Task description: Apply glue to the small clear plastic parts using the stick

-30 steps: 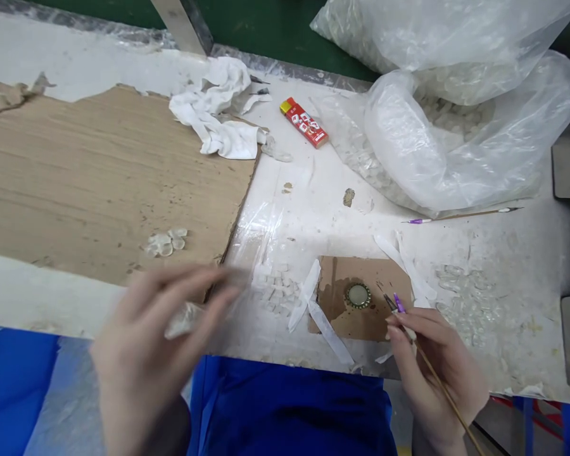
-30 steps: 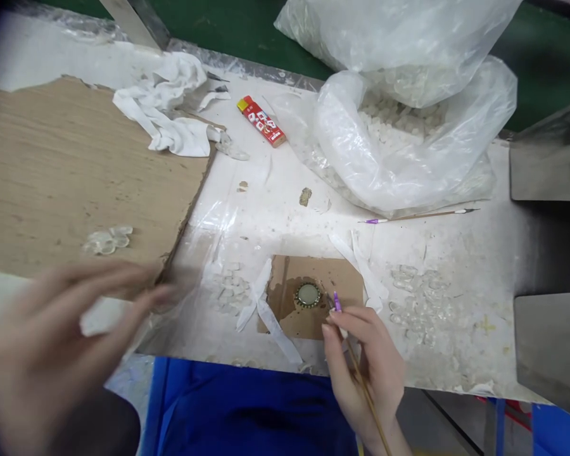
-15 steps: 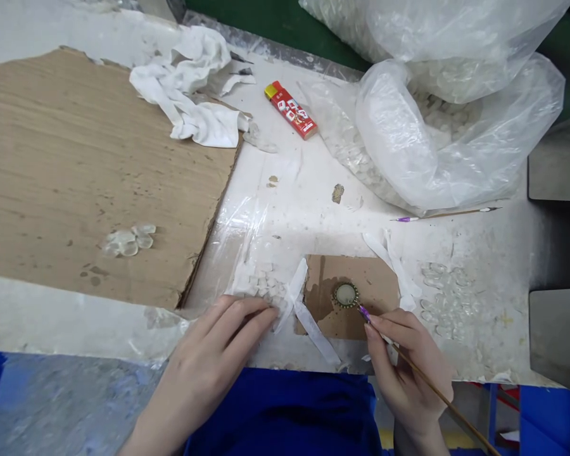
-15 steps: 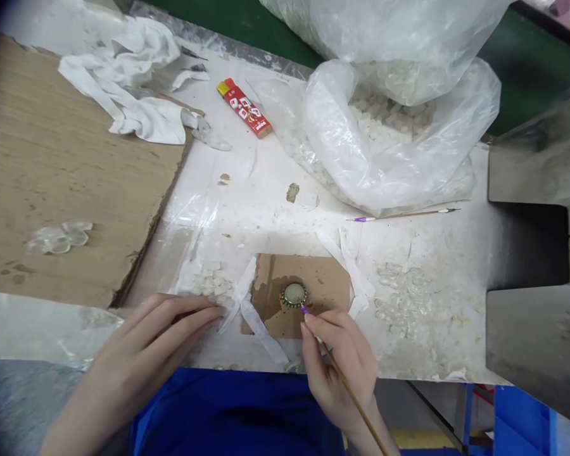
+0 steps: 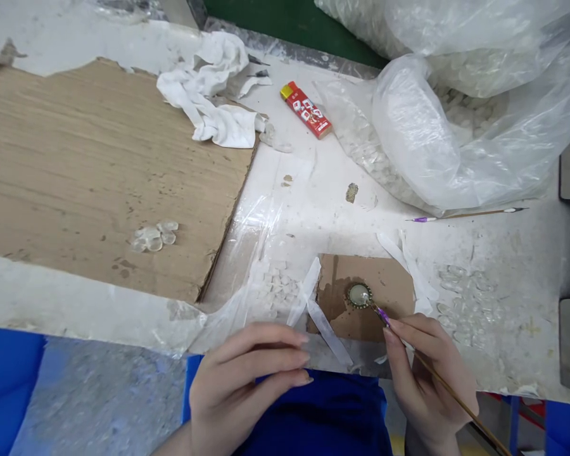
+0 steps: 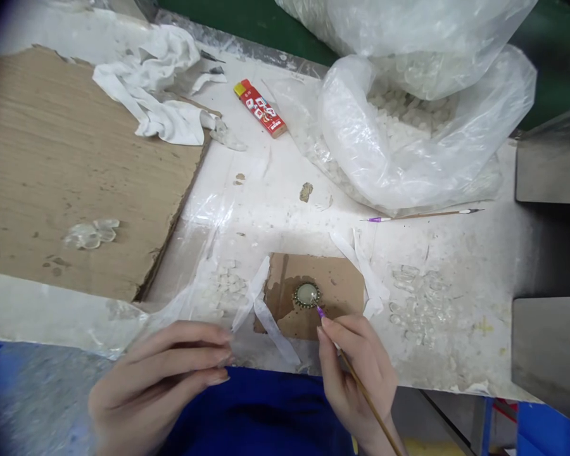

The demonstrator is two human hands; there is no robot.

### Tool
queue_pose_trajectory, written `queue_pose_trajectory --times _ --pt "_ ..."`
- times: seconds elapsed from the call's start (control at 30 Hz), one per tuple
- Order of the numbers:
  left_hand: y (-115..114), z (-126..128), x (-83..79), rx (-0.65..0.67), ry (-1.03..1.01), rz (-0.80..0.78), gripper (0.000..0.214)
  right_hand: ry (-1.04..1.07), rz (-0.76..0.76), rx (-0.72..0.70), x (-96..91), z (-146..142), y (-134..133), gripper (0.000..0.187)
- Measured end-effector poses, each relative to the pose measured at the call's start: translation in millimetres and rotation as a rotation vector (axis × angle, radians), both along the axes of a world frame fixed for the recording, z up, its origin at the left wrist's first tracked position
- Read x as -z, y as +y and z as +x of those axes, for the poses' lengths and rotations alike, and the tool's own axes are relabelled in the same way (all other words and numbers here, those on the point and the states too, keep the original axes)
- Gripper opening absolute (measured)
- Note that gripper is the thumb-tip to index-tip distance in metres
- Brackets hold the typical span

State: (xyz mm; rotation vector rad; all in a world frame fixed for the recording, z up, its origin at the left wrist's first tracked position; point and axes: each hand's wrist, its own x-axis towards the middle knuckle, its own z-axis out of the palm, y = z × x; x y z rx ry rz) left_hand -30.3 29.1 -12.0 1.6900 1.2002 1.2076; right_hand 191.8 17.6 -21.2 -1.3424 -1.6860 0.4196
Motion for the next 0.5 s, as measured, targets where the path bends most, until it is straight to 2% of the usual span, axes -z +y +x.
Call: queue_pose_trajectory --times 0.2,0.3,0.5 --pt "0.9 8.1 -1.7 0.016 -0.096 -0.090 0.021 0.017 0.001 -0.006 -0.5 0.1 -2.5 0.041" --pt "0.7 7.0 -2.9 0.014 -0.131 -0.194 0.012 0.020 0.000 -0.003 -0.4 -1.0 -2.2 0.042" --pt "-3.8 5.3 -3.0 0.002 -0.315 -0.361 0.009 0.039 -0.020 -0.014 1.6 -1.3 0.1 0.041"
